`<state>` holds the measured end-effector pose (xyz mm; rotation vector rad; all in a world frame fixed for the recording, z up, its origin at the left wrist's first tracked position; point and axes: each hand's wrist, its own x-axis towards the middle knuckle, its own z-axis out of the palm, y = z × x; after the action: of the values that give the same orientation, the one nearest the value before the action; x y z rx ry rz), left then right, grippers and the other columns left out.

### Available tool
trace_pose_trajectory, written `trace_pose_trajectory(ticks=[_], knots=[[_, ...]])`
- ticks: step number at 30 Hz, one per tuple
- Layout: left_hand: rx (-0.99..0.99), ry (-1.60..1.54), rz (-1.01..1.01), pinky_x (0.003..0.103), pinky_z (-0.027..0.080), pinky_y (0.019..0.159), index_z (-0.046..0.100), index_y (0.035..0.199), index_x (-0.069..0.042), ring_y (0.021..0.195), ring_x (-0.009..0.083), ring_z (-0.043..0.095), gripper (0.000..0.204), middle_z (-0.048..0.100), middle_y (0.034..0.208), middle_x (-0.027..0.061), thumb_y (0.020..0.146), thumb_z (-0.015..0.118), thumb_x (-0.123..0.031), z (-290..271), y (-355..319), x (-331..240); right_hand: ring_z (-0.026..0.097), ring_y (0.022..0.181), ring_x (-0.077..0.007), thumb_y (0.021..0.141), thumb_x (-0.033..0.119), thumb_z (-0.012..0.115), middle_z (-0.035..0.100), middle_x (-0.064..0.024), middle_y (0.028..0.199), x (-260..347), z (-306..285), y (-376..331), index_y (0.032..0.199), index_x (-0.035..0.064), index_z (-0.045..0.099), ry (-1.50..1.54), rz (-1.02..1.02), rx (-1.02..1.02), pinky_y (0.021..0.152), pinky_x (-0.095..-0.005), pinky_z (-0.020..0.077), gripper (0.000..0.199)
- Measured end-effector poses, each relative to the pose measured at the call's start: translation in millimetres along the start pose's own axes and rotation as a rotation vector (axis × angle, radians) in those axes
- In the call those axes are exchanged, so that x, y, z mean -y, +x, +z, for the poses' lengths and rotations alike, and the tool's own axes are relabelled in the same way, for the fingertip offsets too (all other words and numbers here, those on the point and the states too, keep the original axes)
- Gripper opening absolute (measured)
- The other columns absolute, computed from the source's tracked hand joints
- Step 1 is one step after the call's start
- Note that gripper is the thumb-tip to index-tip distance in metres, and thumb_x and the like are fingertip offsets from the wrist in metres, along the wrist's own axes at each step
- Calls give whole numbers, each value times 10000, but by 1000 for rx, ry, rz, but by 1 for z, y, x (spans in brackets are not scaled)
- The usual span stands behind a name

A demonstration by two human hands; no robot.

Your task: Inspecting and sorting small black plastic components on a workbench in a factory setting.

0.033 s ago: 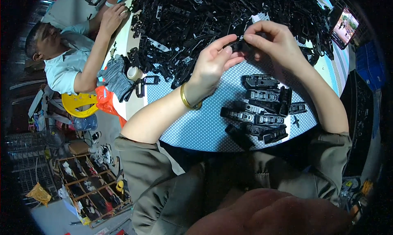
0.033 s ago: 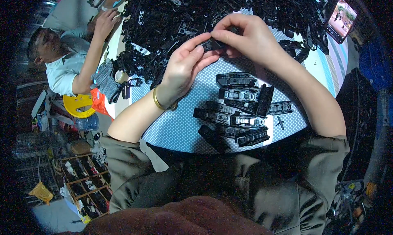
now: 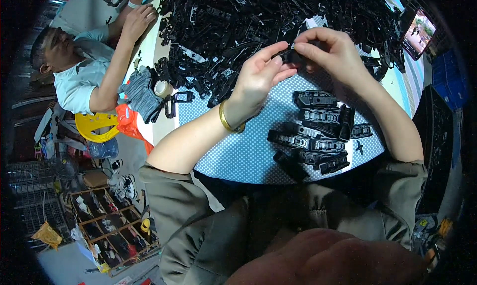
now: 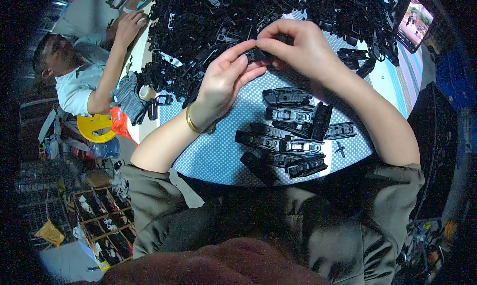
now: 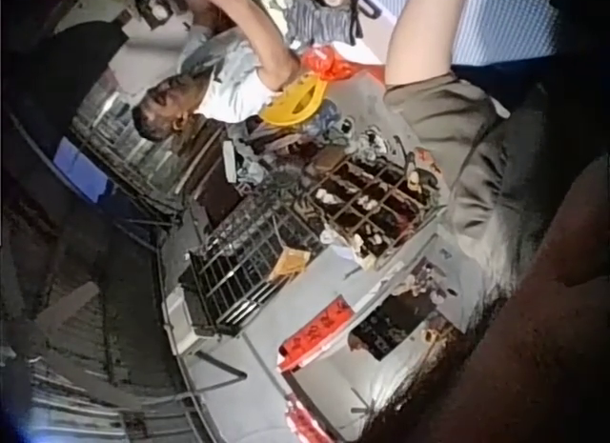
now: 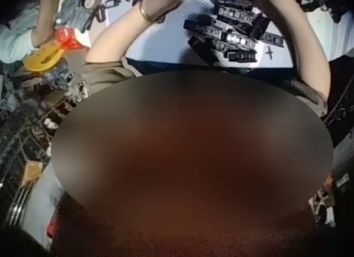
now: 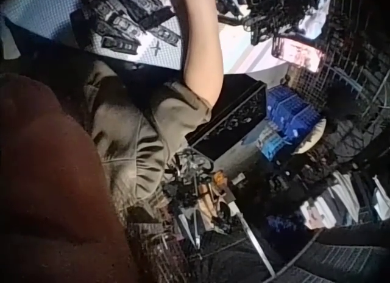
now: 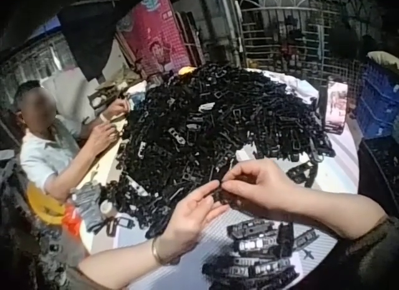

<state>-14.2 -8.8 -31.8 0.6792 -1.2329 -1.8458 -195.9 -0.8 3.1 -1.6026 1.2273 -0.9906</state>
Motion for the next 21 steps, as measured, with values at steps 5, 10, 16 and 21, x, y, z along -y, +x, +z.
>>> trace_pose_trajectory(ticks=[5,10,16,21], knots=[[-3,-5,-6,301,455,897,316,1249,62,992,202,549,372,488,1122,183,908,367,-77,2,0,1,589,660,-88,791,90,606,618,-56,769,-18,12,1,913,-18,601,-196,-258,-127,580,-200,483,163],[11,-13,-1,293,456,894,316,1251,60,991,198,549,376,483,1129,186,904,379,-71,1,-1,2,600,666,-133,749,75,635,616,-64,748,-15,14,0,860,-4,621,-379,-409,-190,602,-222,481,137],[-4,-133,2,297,446,894,266,1263,96,999,201,536,470,495,1105,194,880,460,-96,6,-3,-1,587,729,-240,689,176,665,596,-86,816,-14,13,8,728,40,598,-680,-856,-414,661,-304,474,157],[31,-43,7,298,493,840,312,1267,17,947,216,575,391,526,1085,176,898,413,-68,4,-1,-5,556,838,-135,722,135,670,574,-55,937,-23,15,3,884,18,583,-254,-397,-201,717,-246,448,218]])
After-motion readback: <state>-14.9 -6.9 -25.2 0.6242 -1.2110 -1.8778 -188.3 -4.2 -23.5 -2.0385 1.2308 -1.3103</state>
